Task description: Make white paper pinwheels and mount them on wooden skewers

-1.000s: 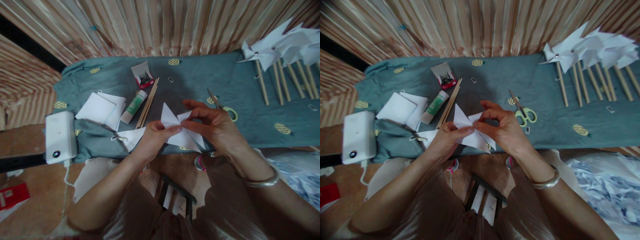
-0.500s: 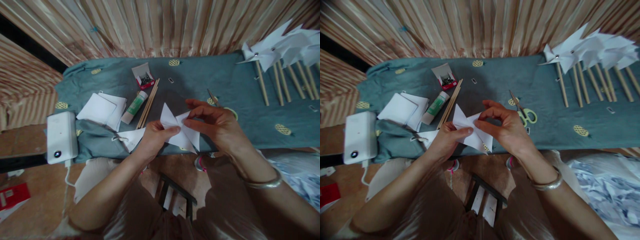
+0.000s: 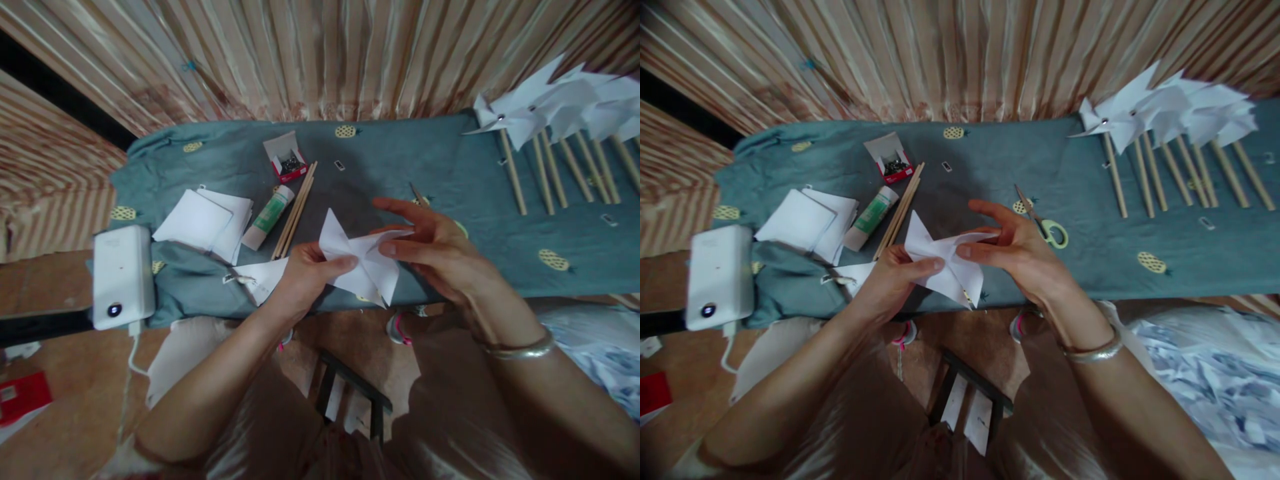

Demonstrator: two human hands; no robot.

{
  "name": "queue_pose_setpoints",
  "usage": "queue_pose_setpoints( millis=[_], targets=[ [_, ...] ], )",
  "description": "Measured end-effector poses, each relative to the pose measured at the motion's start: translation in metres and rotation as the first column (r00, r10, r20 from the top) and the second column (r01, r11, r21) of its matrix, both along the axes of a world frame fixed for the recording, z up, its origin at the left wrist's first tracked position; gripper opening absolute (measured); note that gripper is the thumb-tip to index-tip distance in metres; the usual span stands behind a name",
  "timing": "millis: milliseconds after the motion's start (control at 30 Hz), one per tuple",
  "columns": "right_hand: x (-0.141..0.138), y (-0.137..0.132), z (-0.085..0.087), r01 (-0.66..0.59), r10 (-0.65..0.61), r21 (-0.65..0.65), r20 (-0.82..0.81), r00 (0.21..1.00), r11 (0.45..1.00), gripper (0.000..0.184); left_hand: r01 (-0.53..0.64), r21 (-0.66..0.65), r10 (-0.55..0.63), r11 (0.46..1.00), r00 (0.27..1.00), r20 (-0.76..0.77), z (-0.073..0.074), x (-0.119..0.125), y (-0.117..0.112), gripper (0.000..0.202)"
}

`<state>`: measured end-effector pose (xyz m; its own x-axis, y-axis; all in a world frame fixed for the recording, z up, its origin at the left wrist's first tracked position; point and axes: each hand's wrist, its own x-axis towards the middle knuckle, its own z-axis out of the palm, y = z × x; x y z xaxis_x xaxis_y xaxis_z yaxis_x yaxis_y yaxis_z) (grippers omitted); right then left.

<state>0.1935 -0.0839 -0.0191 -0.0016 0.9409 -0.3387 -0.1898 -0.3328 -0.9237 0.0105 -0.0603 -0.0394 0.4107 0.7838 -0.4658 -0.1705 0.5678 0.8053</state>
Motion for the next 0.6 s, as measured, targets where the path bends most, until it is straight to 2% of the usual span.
queue_pose_setpoints(
  millis=[167, 300, 600],
  targets=[
    [-0.004, -0.001, -0.002, -0.053, 0.052, 0.005, 0.028, 0.998, 0.999, 0.065, 0.004, 0.000, -0.004, 1.000, 1.000, -0.008, 0.001, 0.000, 0.000, 0.022],
    [-0.009, -0.002, -0.004, 0.012, -0.012, 0.001, 0.028, 1.000, 1.000, 0.062, 0.003, 0.006, -0.003, 1.000, 1.000, -0.005, 0.002, 0.000, -0.001, 0.020],
    [-0.013, -0.002, -0.001, 0.065, -0.063, -0.008, 0.105, 0.992, 0.998, 0.053, 0.010, 0.013, -0.009, 1.000, 1.000, -0.006, -0.003, 0.002, -0.003, 0.025]
  ],
)
